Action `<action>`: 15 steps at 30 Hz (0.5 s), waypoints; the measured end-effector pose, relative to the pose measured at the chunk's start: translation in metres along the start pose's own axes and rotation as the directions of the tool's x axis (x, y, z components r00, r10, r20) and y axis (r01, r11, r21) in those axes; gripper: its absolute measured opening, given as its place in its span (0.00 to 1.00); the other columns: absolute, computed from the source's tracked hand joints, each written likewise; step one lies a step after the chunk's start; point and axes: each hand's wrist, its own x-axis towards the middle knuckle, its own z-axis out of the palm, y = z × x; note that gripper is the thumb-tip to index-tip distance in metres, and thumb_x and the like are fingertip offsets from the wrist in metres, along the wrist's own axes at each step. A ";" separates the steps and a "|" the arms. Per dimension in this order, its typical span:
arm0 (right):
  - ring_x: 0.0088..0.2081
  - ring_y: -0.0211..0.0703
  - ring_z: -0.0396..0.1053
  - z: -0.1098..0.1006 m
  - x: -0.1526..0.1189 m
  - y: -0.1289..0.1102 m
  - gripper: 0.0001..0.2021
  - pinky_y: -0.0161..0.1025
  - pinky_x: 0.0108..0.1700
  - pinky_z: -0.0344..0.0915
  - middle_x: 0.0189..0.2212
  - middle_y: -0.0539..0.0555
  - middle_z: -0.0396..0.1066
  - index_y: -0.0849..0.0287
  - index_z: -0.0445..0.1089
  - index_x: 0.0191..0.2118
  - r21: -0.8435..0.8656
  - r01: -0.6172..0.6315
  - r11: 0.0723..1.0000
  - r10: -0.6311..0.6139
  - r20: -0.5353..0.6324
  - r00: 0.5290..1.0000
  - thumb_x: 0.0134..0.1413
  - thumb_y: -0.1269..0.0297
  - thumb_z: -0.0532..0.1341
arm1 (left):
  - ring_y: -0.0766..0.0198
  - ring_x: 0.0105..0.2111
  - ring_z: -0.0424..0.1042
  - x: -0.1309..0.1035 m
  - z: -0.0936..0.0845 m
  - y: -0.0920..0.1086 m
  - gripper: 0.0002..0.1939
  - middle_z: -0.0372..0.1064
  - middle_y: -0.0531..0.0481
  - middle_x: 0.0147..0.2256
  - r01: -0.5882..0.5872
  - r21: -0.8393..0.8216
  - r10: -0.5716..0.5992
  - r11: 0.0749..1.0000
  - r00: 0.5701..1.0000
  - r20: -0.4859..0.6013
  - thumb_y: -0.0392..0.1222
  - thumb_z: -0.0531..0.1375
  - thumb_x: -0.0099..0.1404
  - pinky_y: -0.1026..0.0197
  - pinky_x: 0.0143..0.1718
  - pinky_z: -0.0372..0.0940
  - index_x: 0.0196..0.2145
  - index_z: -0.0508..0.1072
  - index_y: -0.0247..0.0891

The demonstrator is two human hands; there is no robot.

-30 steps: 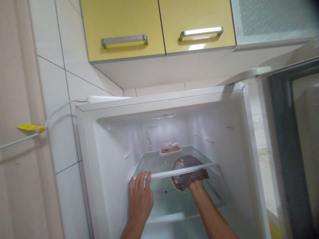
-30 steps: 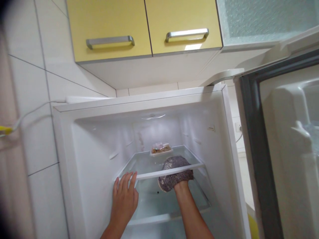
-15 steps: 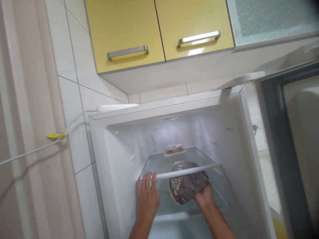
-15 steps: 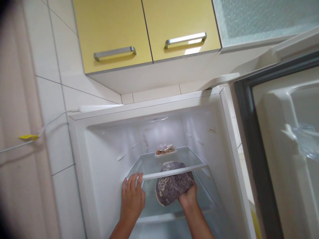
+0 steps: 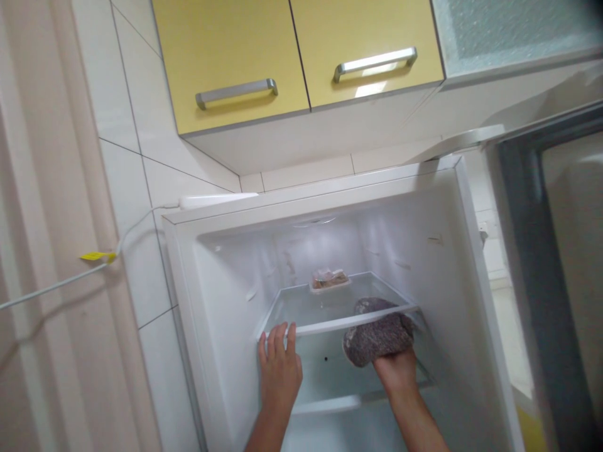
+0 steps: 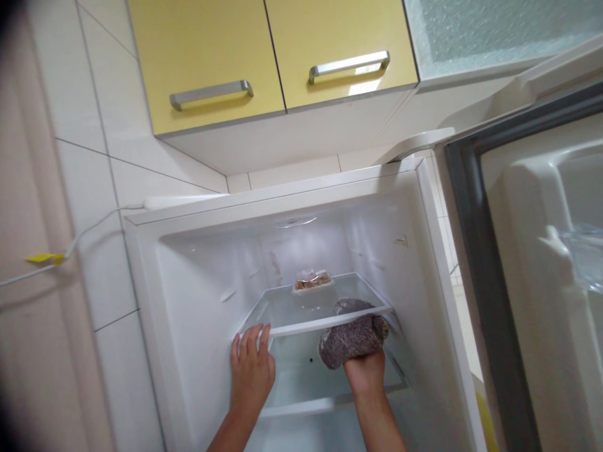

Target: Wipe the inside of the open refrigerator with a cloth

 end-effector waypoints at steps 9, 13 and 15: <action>0.52 0.47 0.73 0.008 0.019 0.058 0.16 0.60 0.58 0.66 0.44 0.52 0.79 0.51 0.76 0.38 0.001 -0.021 1.000 0.021 0.050 0.999 0.55 0.50 0.56 | 0.51 0.57 0.65 -0.003 0.024 -0.001 0.24 0.71 0.42 0.53 0.005 -0.005 -0.006 1.000 0.992 -0.128 0.33 0.58 0.63 0.37 0.66 0.52 0.57 0.69 0.38; 0.50 0.46 0.73 0.008 0.037 0.103 0.16 0.58 0.54 0.70 0.44 0.51 0.78 0.51 0.75 0.39 -0.083 0.014 0.996 -0.013 0.007 1.000 0.58 0.49 0.54 | 0.50 0.57 0.65 -0.005 0.030 -0.001 0.25 0.70 0.41 0.53 0.001 -0.003 -0.002 1.000 0.988 -0.155 0.34 0.58 0.62 0.36 0.67 0.51 0.57 0.68 0.38; 0.49 0.47 0.72 0.011 0.043 0.129 0.16 0.57 0.52 0.72 0.47 0.53 0.76 0.52 0.73 0.42 -0.144 0.021 0.989 -0.012 0.059 0.998 0.60 0.48 0.55 | 0.49 0.58 0.64 -0.006 0.030 -0.001 0.26 0.69 0.40 0.54 0.000 -0.008 -0.002 1.000 0.988 -0.152 0.34 0.58 0.62 0.35 0.67 0.50 0.58 0.67 0.37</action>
